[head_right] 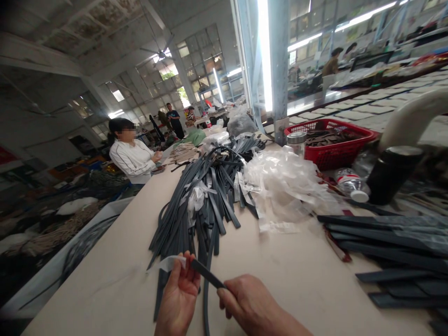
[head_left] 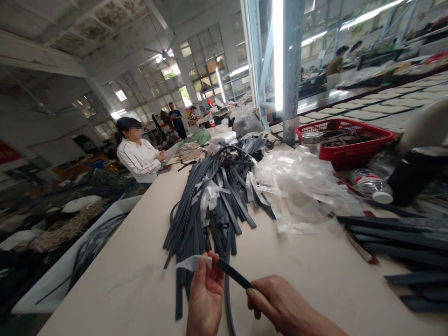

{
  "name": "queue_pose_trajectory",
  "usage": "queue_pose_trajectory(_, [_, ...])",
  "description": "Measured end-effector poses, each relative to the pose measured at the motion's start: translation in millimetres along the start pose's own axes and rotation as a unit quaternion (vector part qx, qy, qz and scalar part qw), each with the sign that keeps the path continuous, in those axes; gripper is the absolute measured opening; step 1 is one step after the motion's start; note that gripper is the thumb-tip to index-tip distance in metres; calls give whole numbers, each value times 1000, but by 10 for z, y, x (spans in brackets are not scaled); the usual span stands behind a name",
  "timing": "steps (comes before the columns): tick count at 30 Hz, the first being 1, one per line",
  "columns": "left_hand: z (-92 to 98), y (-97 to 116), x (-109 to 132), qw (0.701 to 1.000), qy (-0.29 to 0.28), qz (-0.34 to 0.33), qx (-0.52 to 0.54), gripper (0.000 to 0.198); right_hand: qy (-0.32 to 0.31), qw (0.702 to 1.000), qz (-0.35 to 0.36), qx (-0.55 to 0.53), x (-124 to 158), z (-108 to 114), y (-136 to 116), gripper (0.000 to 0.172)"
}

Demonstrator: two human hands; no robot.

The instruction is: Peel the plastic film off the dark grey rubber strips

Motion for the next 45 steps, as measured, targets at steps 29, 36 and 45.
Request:
queue_pose_trajectory(29, [187,-188,6,999,-42,-11,-3,15,-16,1000,0,15,-44,-199,48,37])
queue_pose_trajectory(36, [372,-126,40,1000,3,-1,9,36,-174,976,-80,-101,-54,-257,-14,37])
queue_pose_trajectory(45, [642,-66,107,992,16,-107,-68,37,-189,982,-15,7,-86,-214,-226,41])
Point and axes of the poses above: each hand's wrist, its own x-axis away from the middle knuckle, its own z-axis out of the back of the hand, y = z × x, the point moved 3 cm from there along -x, towards the middle knuckle, and after that the axes turned 9 degrees about y, right-handed, at the moved point
